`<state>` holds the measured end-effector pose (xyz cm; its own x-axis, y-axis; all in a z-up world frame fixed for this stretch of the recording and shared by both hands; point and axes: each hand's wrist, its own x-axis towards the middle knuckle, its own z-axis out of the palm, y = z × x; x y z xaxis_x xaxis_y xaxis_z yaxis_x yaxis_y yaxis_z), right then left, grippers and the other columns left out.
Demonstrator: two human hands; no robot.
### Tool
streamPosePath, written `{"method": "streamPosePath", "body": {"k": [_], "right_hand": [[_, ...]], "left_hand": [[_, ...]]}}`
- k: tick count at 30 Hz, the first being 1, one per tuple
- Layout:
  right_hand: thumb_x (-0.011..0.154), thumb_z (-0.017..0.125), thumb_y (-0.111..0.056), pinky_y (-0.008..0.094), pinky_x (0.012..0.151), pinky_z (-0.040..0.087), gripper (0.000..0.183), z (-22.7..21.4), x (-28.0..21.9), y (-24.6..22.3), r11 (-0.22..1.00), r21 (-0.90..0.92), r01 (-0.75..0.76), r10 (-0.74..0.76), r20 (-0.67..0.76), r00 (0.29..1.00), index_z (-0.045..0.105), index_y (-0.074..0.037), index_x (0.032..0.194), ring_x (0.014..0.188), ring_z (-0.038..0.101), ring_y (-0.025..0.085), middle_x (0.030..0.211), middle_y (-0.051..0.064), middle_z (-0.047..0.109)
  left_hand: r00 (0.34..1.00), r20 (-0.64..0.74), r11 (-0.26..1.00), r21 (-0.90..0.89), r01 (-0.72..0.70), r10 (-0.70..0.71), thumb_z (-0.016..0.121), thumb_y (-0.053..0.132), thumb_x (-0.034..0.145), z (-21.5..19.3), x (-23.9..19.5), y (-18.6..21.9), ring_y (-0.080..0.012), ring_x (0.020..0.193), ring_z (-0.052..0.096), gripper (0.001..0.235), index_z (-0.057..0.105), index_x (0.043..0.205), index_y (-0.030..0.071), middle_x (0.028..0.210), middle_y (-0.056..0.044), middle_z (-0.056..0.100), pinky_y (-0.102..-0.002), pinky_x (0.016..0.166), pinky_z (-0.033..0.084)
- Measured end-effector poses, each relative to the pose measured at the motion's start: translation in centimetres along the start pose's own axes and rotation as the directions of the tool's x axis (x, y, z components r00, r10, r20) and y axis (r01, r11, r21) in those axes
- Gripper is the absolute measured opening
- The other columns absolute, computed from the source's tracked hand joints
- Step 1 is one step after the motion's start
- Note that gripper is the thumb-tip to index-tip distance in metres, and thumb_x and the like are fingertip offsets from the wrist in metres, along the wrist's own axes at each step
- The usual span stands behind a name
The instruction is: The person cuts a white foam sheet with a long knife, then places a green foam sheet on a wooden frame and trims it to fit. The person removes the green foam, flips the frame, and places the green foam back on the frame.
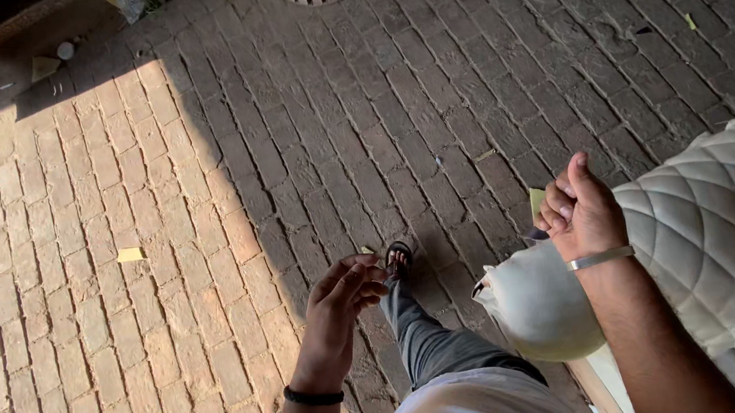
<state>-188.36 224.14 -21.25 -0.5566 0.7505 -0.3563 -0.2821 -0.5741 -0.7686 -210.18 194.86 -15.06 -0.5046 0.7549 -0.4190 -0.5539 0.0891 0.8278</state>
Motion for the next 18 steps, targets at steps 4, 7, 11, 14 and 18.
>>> {"method": "streamPosePath", "body": {"k": [4, 7, 11, 14, 18], "right_hand": [[0.102, 0.059, -0.06, 0.034, 0.059, 0.036, 0.055, 4.3, 10.8, -0.7, 0.997, 0.07, -0.039, 0.042, -0.047, 0.998, 0.037, -0.023, 0.067, 0.05, 0.037, 0.014, 0.057, -0.003, 0.038], [0.101, 0.06, -0.049, 0.034, 0.067, 0.039, 0.036, 7.9, 16.9, -2.4, 0.994, 0.11, -0.01, 0.02, -0.089, 0.996, 0.049, -0.023, 0.078, 0.059, 0.043, 0.012, 0.066, -0.005, 0.046], [0.103, 0.06, -0.055, 0.033, 0.065, 0.037, 0.045, 9.8, 23.0, -5.8, 0.964, 0.245, 0.101, -0.089, -0.06, 0.994, 0.044, -0.023, 0.074, 0.055, 0.039, 0.012, 0.062, -0.006, 0.041], [0.102, 0.059, -0.06, 0.033, 0.063, 0.035, 0.05, 9.4, 26.7, -7.7, 0.953, 0.213, 0.214, -0.195, -0.107, 0.975, 0.043, -0.023, 0.073, 0.05, 0.035, 0.011, 0.058, -0.005, 0.037], [0.102, 0.059, -0.063, 0.033, 0.058, 0.034, 0.054, 7.0, 32.8, -10.5, 0.95, 0.174, 0.258, -0.221, -0.205, 0.953, 0.04, -0.023, 0.071, 0.048, 0.035, 0.011, 0.056, -0.005, 0.038]], "left_hand": [[0.998, -0.059, 0.999, -0.037, 0.021, -0.023, 0.056, 0.022, 0.103, -2.3, 9.6, 5.2, -0.016, 0.09, 0.07, 0.025, 0.07, 0.117, 0.006, 0.099, -0.005, 0.075, -0.032, 0.082, 0.054], [0.996, -0.084, 0.998, -0.059, 0.015, -0.02, 0.056, 0.023, 0.103, -4.3, 15.9, 10.2, -0.017, 0.09, 0.07, 0.026, 0.068, 0.118, 0.005, 0.099, -0.006, 0.075, -0.033, 0.083, 0.054], [0.999, -0.036, 0.992, -0.121, 0.027, -0.031, 0.054, 0.023, 0.103, -5.8, 24.6, 14.0, -0.0185, 0.089, 0.071, 0.027, 0.066, 0.119, 0.006, 0.1, -0.006, 0.075, -0.034, 0.082, 0.054], [0.997, -0.003, 0.987, -0.143, 0.074, -0.075, 0.055, 0.024, 0.103, -5.8, 32.2, 15.0, -0.0188, 0.088, 0.07, 0.027, 0.067, 0.119, 0.006, 0.1, -0.007, 0.075, -0.034, 0.08, 0.054], [0.988, 0.02, 0.983, -0.101, 0.154, -0.152, 0.056, 0.025, 0.103, -4.7, 43.7, 15.9, -0.0192, 0.087, 0.07, 0.027, 0.067, 0.119, 0.006, 0.099, -0.007, 0.074, -0.034, 0.079, 0.054]]}}
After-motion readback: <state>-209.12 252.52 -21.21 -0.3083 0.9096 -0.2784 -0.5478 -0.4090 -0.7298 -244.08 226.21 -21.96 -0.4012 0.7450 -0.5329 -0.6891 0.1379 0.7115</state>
